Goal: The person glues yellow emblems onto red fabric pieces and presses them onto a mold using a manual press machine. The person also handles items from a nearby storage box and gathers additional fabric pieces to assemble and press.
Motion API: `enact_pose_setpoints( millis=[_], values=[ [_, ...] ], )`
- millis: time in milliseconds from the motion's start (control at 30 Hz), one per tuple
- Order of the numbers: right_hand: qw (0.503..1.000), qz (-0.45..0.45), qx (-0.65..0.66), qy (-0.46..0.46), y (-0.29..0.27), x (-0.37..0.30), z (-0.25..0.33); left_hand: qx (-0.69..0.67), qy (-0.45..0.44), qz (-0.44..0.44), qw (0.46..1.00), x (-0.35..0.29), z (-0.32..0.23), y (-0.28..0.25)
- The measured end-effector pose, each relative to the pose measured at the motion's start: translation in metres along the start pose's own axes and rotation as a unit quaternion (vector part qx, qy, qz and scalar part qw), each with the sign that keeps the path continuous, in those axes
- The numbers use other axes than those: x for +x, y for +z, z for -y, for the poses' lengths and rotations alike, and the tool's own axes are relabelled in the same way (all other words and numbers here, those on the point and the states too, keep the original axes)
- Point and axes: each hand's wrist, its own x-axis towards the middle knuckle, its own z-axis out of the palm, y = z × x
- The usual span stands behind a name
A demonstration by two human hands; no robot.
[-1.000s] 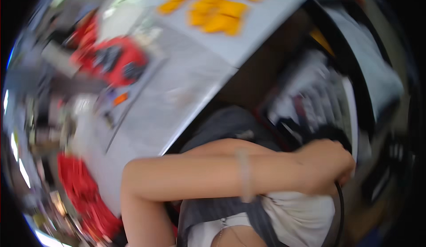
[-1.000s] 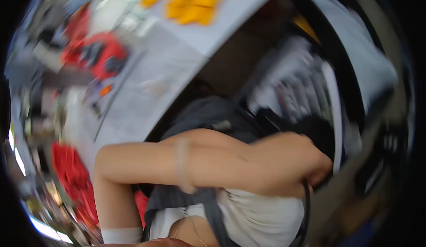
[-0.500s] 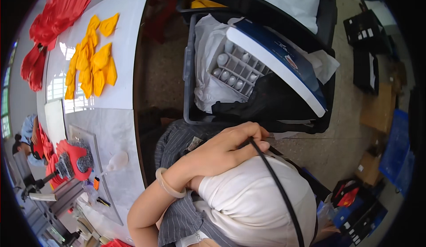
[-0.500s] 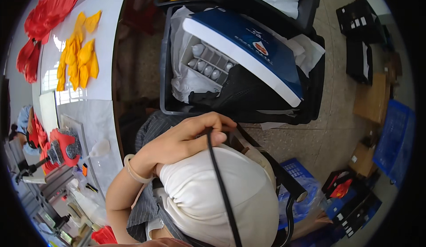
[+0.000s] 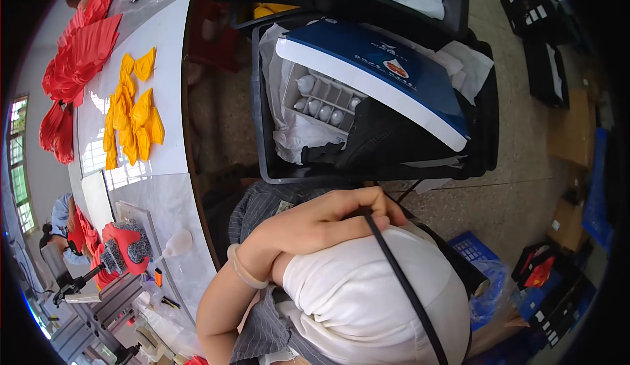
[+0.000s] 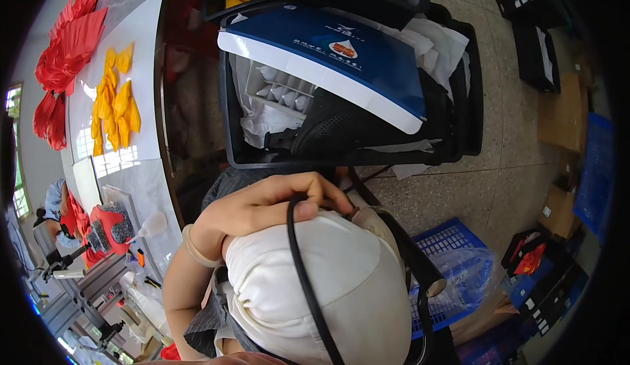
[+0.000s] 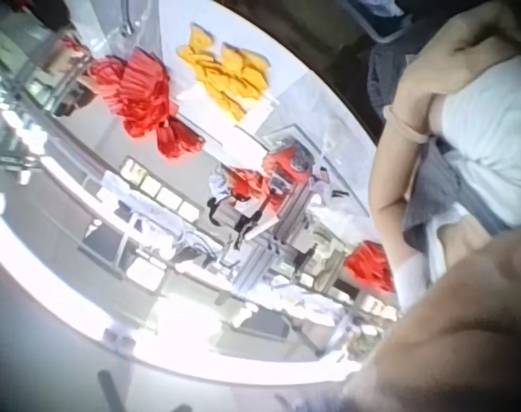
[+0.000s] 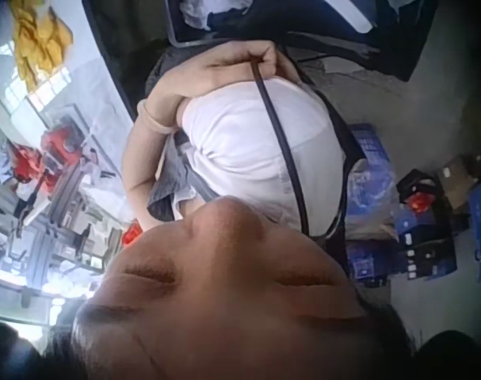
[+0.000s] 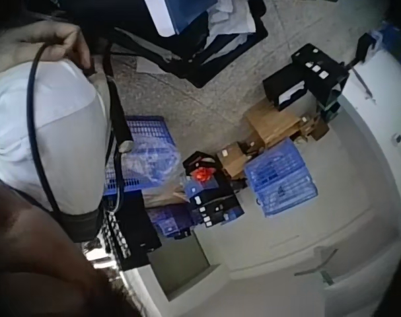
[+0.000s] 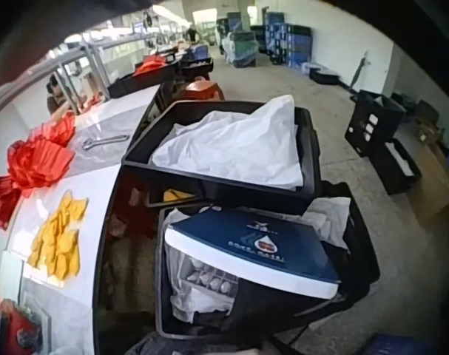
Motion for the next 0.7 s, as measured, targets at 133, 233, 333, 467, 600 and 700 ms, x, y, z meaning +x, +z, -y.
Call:
enact_pose_setpoints(
  millis=[133,233,333,467,600,700],
  values=[
    [1.000,-0.004,-0.027,0.006,-0.020,-0.008,0.001,-0.093,-0.011,0.084,0.992,0.014,-0.005,0.016],
    [0.999,-0.006,-0.051,0.008,-0.038,-0.010,0.001,-0.060,-0.056,0.164,0.983,0.030,-0.018,0.027],
    [0.998,-0.008,-0.069,0.012,-0.057,-0.014,0.000,0.043,-0.149,0.265,0.952,0.046,-0.029,0.035],
    [0.996,-0.008,-0.086,0.005,-0.084,-0.021,0.000,0.114,-0.123,0.260,0.951,0.055,-0.033,0.041],
    [0.995,0.013,-0.100,-0.015,-0.099,-0.025,0.007,0.017,0.043,0.191,0.981,0.054,-0.038,0.061],
    [0.993,0.043,-0.107,-0.040,-0.102,-0.020,0.019,0.082,0.041,0.210,0.973,0.056,-0.057,0.091]
  ],
)
